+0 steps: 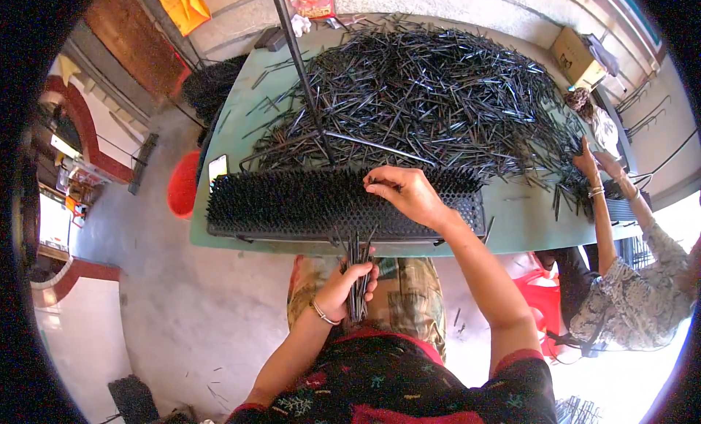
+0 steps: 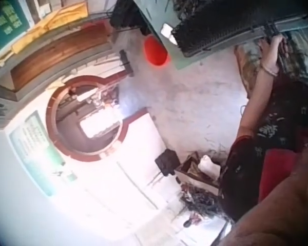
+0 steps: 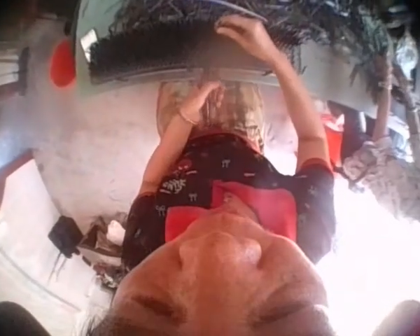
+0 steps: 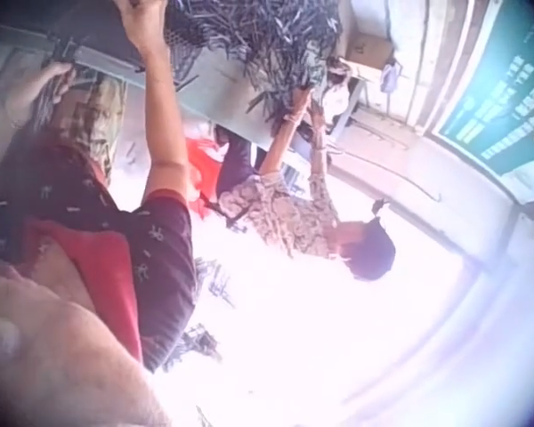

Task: The person inserts long black pins into a perforated rubber mat by hand.

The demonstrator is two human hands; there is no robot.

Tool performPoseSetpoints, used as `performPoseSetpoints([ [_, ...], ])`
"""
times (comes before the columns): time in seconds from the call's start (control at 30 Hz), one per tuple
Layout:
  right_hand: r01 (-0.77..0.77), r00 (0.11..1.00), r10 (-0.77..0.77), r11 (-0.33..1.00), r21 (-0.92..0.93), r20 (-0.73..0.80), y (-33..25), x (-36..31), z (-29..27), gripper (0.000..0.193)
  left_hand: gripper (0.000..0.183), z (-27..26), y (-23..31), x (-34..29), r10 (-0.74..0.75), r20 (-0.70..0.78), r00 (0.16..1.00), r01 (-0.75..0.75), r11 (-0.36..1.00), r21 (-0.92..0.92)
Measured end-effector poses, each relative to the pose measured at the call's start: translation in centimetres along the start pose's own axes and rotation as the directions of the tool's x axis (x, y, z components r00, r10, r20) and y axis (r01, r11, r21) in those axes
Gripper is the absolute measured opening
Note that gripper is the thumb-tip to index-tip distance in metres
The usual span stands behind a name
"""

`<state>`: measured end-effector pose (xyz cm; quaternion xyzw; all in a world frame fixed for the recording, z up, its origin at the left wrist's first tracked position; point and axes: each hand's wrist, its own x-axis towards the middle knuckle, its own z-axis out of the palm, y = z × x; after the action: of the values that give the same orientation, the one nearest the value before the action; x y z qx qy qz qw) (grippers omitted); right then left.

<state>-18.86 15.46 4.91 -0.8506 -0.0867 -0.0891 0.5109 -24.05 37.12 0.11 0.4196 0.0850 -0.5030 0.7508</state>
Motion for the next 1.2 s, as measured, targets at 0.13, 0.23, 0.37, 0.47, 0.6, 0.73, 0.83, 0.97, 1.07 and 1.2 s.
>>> performPoseSetpoints([
  [0.13, -0.04, 0.999, 0.039, 0.998, -0.042, -0.028, 0.3, -0.1, 0.4, 0.017, 0.04, -0.6, -0.7, 0.8, 0.011, -0.023, 1.0, -0.011, 0.999, -0.041],
  [0.23, -0.026, 0.991, 0.022, 0.999, -0.03, -0.135, 0.7, -0.4, 1.0, 0.018, 0.028, -0.6, -0.7, 1.0, 0.03, -0.043, 0.999, -0.03, 1.0, 0.008],
  [0.37, -0.048, 0.981, 0.043, 0.999, -0.021, -0.191, 0.4, -0.8, 1.7, 0.019, 0.029, -1.1, -0.8, 0.8, 0.076, -0.027, 0.997, -0.073, 0.993, 0.088],
  [0.47, -0.116, 0.97, 0.127, 0.991, 0.062, -0.206, 0.7, -1.0, 2.0, 0.019, 0.035, -1.2, -0.8, 0.6, 0.081, -0.026, 0.996, -0.078, 0.992, 0.096],
  [0.6, -0.064, 0.978, 0.048, 0.995, -0.076, -0.202, -0.3, -1.0, 2.1, 0.019, 0.046, -1.1, -0.6, 0.4, -0.003, -0.045, 0.999, 0.005, 0.998, 0.058],
  [0.73, -0.005, 0.981, -0.027, 0.986, -0.164, -0.193, -0.7, -1.0, 2.2, 0.023, 0.054, -0.9, -0.2, 0.1, 0.024, 0.021, 1.0, -0.024, 1.0, 0.005],
  [0.83, -0.023, 0.974, 0.0, 0.995, -0.1, -0.225, -0.5, -1.0, 2.4, 0.024, 0.056, -1.3, 0.0, 0.2, 0.033, 0.07, 0.997, -0.035, 0.999, 0.019],
  [0.97, -0.034, 0.968, 0.019, 0.998, -0.056, -0.25, -0.1, -1.0, 2.6, 0.025, 0.06, -1.6, 0.4, -0.1, -0.004, 0.148, 0.989, -0.006, 0.997, 0.071],
  [1.07, 0.0, 0.973, -0.019, 0.996, -0.085, -0.23, -0.2, -1.0, 2.6, 0.026, 0.061, -1.8, 0.4, -0.2, -0.003, 0.208, 0.978, -0.022, 0.993, 0.119],
  [1.2, 0.016, 0.971, -0.049, 0.99, -0.14, -0.234, -0.5, -1.2, 2.8, 0.025, 0.061, -1.8, 0.1, 0.1, 0.004, 0.164, 0.986, -0.017, 0.997, 0.076],
])
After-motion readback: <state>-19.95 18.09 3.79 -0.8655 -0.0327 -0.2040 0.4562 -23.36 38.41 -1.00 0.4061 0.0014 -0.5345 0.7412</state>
